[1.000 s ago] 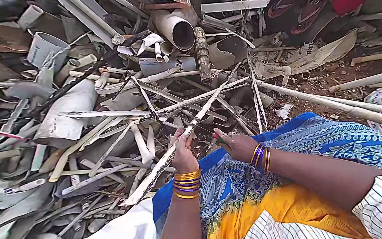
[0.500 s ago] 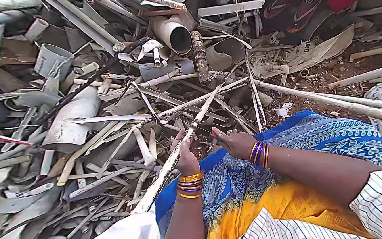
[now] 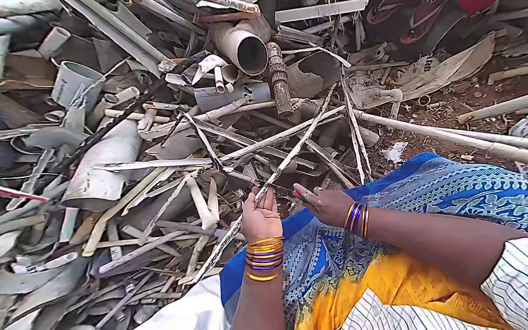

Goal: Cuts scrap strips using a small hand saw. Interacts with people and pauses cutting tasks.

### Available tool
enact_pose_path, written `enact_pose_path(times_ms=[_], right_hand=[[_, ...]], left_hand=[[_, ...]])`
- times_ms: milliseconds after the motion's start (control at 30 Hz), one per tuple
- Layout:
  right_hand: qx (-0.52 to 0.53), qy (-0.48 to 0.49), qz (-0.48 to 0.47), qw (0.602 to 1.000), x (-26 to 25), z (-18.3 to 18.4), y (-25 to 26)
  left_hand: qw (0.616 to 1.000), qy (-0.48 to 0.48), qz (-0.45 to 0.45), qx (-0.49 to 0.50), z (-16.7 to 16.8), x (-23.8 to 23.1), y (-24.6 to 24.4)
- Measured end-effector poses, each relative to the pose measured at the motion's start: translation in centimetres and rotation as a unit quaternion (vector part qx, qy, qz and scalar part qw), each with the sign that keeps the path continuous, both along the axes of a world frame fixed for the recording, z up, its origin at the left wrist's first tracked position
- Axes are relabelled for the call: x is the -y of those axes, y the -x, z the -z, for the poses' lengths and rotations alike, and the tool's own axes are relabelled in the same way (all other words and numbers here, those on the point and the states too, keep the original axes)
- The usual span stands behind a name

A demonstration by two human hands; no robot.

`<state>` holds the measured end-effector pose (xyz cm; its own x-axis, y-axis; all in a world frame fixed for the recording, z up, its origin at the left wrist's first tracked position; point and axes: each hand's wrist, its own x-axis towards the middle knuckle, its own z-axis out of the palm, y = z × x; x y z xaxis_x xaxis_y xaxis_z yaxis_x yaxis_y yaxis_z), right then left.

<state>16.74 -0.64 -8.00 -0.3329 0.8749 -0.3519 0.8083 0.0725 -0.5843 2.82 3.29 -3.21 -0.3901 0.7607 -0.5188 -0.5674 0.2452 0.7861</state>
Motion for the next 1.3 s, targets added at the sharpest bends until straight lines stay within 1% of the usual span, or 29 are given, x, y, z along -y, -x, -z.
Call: enact_pose_path(times_ms=[100, 167, 200, 300, 333, 367, 400, 467, 500, 533, 633, 667, 767, 800, 833, 867, 900, 933, 967, 1000, 1033, 1067, 1100, 1133, 1167, 1200, 1233, 1267, 1300], right_hand=[[0.01, -0.012, -0.008, 1.0, -0.7, 0.9, -0.5], [0.009, -0.019, 0.007, 1.0, -1.0, 1.4, -0.6], [0.014, -0.008, 0.031, 0.999, -1.3, 1.9, -0.8], [0.047, 0.085, 0.172, 0.98, -3.3, 4.2, -3.0], [0.056, 0.101, 0.193, 0.974, -3.7, 4.6, -3.4], [0.056, 0.104, 0.187, 0.975, -3.5, 4.2, -3.2], [0.049, 0.093, 0.156, 0.982, -2.9, 3.3, -2.5], [0.034, 0.022, 0.059, 0.997, -1.2, 1.8, -0.6], [0.028, 0.002, 0.036, 0.999, -0.7, 1.8, -0.1], [0.027, 0.012, 0.044, 0.999, -0.6, 2.3, -0.2], [0.031, 0.114, 0.185, 0.976, -3.1, 4.2, -2.5], [0.031, 0.111, 0.193, 0.974, -3.3, 4.3, -2.6], [0.02, 0.04, 0.095, 0.994, -1.5, 3.3, -0.5], [0.016, 0.028, 0.084, 0.996, -1.2, 3.7, -0.2], [0.014, 0.047, 0.104, 0.993, -1.2, 4.4, -0.3], [0.014, 0.085, 0.147, 0.985, -1.8, 5.1, -0.8], [0.012, 0.116, 0.186, 0.976, -2.8, 5.3, -1.6], [0.005, 0.12, 0.195, 0.973, -3.3, 5.0, -2.0], [-0.005, 0.098, 0.172, 0.98, -3.0, 4.2, -1.8], [-0.014, 0.048, 0.127, 0.991, -2.3, 3.4, -1.2], [-0.023, -0.027, 0.08, 0.996, -1.4, 3.0, -0.6], [-0.033, -0.097, 0.057, 0.993, -0.7, 3.1, 0.0], [-0.034, -0.122, 0.063, 0.99, -0.6, 3.5, 0.0], [-0.02, -0.066, 0.089, 0.994, -1.0, 3.5, -0.7], [-0.002, 0.024, 0.133, 0.991, -2.2, 3.6, -1.9], [0.007, 0.084, 0.177, 0.981, -3.4, 4.1, -3.2], [0.008, 0.099, 0.198, 0.975, -4.0, 4.5, -4.2], [0.004, 0.089, 0.191, 0.978, -3.9, 4.1, -4.3], [-0.004, 0.06, 0.156, 0.986, -3.4, 3.2, -3.9]], left_hand=[[1.0, 0.013, 0.005, 0.023, 0.1, -0.3, 0.0], [1.0, 0.014, 0.004, 0.026, 0.0, -0.4, 0.2], [1.0, 0.014, 0.002, 0.024, -0.1, -0.4, 0.3], [1.0, 0.0, -0.005, 0.015, -0.3, -0.3, 0.9], [1.0, -0.005, -0.007, 0.014, -0.4, -0.3, 1.1], [1.0, -0.007, -0.01, 0.013, -0.5, -0.2, 1.2], [1.0, -0.007, -0.011, 0.016, -0.5, -0.3, 1.2], [0.999, -0.002, -0.017, 0.029, -0.5, -0.5, 1.1], [0.999, 0.006, -0.022, 0.032, -0.5, -0.5, 1.1], [0.999, 0.014, -0.025, 0.036, -0.4, -0.4, 1.2], [0.999, 0.013, -0.025, 0.037, -0.6, -0.2, 1.4], [0.999, 0.009, -0.026, 0.036, -0.7, -0.3, 1.6], [0.999, 0.01, -0.029, 0.043, -0.6, -0.6, 1.8], [0.998, 0.013, -0.032, 0.05, -0.6, -0.7, 1.7], [0.998, 0.019, -0.031, 0.053, -0.5, -0.5, 1.8], [0.998, 0.021, -0.027, 0.049, -0.6, -0.4, 1.8], [0.999, 0.018, -0.022, 0.039, -0.6, -0.6, 1.7], [1.0, 0.012, -0.01, 0.014, -0.6, -0.7, 1.7], [1.0, -0.004, 0.008, -0.026, -0.4, -0.7, 1.8], [0.996, -0.037, 0.039, -0.07, -0.1, -0.8, 2.1], [0.987, -0.077, 0.075, -0.12, 0.2, -0.8, 2.5], [0.973, -0.12, 0.101, -0.17, 0.5, -0.8, 3.0], [0.953, -0.17, 0.125, -0.216, 1.0, -0.7, 3.6], [0.927, -0.223, 0.155, -0.257, 1.5, -0.7, 4.4], [0.896, -0.275, 0.191, -0.293, 1.9, -0.9, 5.2], [0.859, -0.323, 0.229, -0.326, 2.3, -1.0, 5.9], [0.822, -0.356, 0.266, -0.356, 2.5, -1.0, 6.7], [0.792, -0.374, 0.296, -0.381, 2.5, -1.1, 7.4], [0.769, -0.384, 0.317, -0.401, 2.6, -1.3, 8.1]])
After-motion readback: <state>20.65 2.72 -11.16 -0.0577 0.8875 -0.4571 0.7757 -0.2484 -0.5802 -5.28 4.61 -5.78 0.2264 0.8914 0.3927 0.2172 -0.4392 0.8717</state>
